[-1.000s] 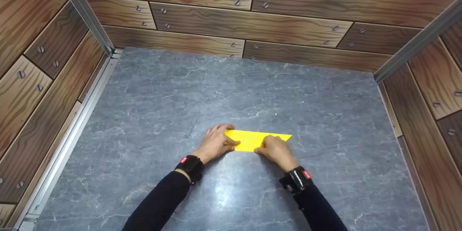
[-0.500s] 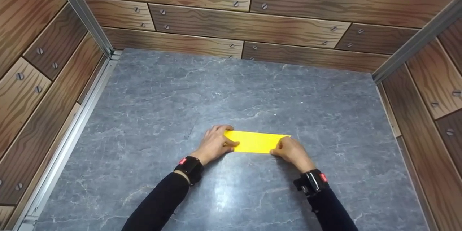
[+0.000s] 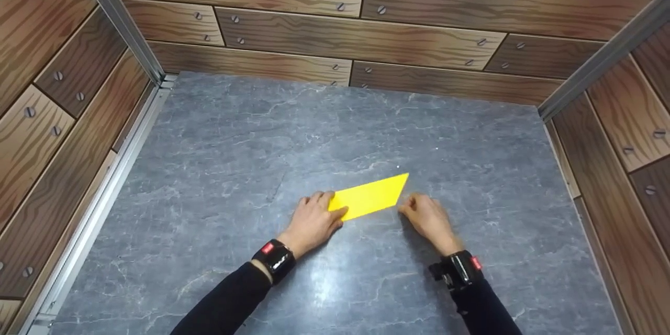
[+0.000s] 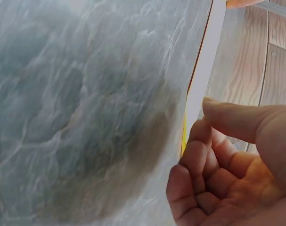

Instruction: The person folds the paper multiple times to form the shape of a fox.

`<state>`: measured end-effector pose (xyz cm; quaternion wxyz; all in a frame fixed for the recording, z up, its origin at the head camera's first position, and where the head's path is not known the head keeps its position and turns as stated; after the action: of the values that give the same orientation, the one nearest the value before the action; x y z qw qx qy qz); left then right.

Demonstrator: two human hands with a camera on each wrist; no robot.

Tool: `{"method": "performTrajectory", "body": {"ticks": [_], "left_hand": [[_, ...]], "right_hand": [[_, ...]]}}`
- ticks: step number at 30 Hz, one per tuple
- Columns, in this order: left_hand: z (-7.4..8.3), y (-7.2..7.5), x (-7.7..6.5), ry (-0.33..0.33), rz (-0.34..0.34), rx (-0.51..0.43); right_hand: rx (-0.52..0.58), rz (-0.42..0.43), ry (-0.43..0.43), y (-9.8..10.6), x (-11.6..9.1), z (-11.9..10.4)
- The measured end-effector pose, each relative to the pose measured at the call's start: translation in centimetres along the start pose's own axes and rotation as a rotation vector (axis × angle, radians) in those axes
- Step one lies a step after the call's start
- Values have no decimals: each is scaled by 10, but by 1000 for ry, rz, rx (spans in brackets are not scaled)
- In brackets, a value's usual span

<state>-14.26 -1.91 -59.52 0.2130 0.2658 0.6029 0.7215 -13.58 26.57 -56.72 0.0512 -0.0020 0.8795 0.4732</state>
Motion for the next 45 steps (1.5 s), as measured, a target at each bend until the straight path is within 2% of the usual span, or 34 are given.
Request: {"method": "performTrajectory", "body": {"ticks": [4,8,14,20,27,32,37,40,45], "left_hand": [[9,-3,-3,16,20,83],[19,-3,-6,42,-14,130],[34,-1,-7,77,-77,186],[43,0,-9,72,-81,232],[50,2,-12,-2,-65,282],[54,-1,-14,-40,-15,272],[55,-3,-12,-72,-37,214],[52,-2,-9,-73,-62,155],[47,-1,-7,-57,-103,66]], "right_hand": [[-12,62,60,-9,-3,-11],[-34,89,144,-23,-6,-21],[-97,29,257,-38,-10,-33],[-145,-8,338,-44,-9,-39],[-193,-38,321,-43,-2,-41],[-206,-61,339,-42,1,-44],[-166,-73,355,-41,3,-44],[-118,-73,296,-41,7,-43],[-59,-44,108,-39,20,-44]]}}
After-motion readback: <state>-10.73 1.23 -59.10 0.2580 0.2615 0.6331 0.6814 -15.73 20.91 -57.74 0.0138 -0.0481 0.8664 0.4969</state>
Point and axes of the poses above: each hand's wrist, its own x-axis towards the middle knuckle, its own y-axis out of the back of the hand, z = x × y, the point moved 1 cm from there along x, towards the middle knuckle, and after that the axes turned 2 degrees about x, right-handed, at the moved point
